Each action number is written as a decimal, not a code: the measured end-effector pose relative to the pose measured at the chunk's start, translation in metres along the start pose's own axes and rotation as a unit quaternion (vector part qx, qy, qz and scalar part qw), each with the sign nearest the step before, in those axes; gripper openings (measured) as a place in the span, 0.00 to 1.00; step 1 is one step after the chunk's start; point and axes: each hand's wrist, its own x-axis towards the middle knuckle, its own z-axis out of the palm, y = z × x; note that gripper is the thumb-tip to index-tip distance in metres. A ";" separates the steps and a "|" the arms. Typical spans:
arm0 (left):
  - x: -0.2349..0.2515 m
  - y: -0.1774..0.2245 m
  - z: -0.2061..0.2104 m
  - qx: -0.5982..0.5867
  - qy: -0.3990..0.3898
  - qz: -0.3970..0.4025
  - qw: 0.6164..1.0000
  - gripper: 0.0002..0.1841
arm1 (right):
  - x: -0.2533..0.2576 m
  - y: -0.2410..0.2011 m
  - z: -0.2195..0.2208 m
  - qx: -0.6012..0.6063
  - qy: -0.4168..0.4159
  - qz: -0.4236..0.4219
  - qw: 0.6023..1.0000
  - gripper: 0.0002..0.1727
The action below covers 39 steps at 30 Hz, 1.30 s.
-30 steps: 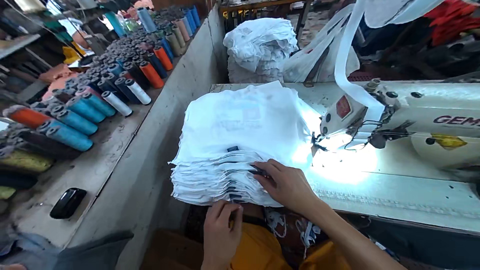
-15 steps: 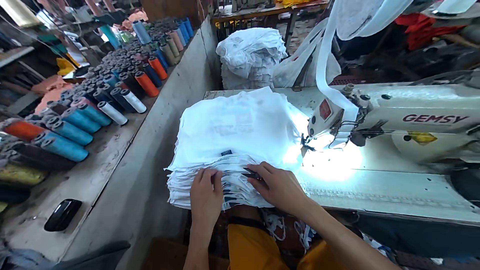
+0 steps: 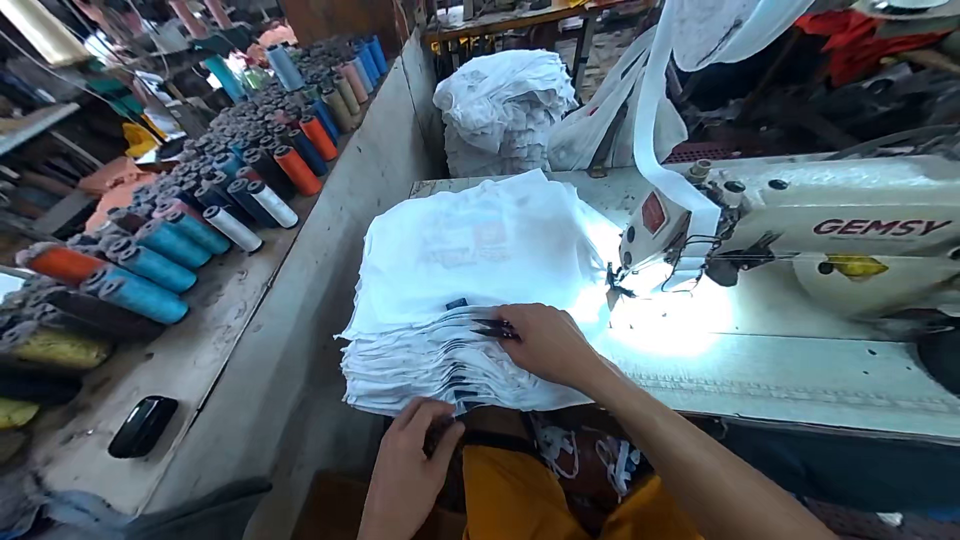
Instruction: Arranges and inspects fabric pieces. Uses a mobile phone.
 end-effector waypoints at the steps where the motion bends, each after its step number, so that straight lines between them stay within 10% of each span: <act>1: 0.009 0.006 0.002 0.012 0.042 0.023 0.999 0.12 | 0.001 -0.001 -0.002 -0.001 0.010 -0.007 1.000 0.17; 14: 0.092 0.042 0.035 0.160 0.121 0.055 0.978 0.08 | 0.019 0.038 0.044 -0.016 0.269 -0.084 0.959 0.13; 31: 0.139 0.089 0.023 0.231 -0.151 -0.127 0.953 0.14 | 0.018 0.040 0.042 0.005 0.261 -0.092 0.961 0.14; 39: 0.099 0.044 0.027 0.131 0.044 0.030 0.990 0.13 | -0.026 0.027 0.017 -0.008 0.154 -0.102 0.983 0.28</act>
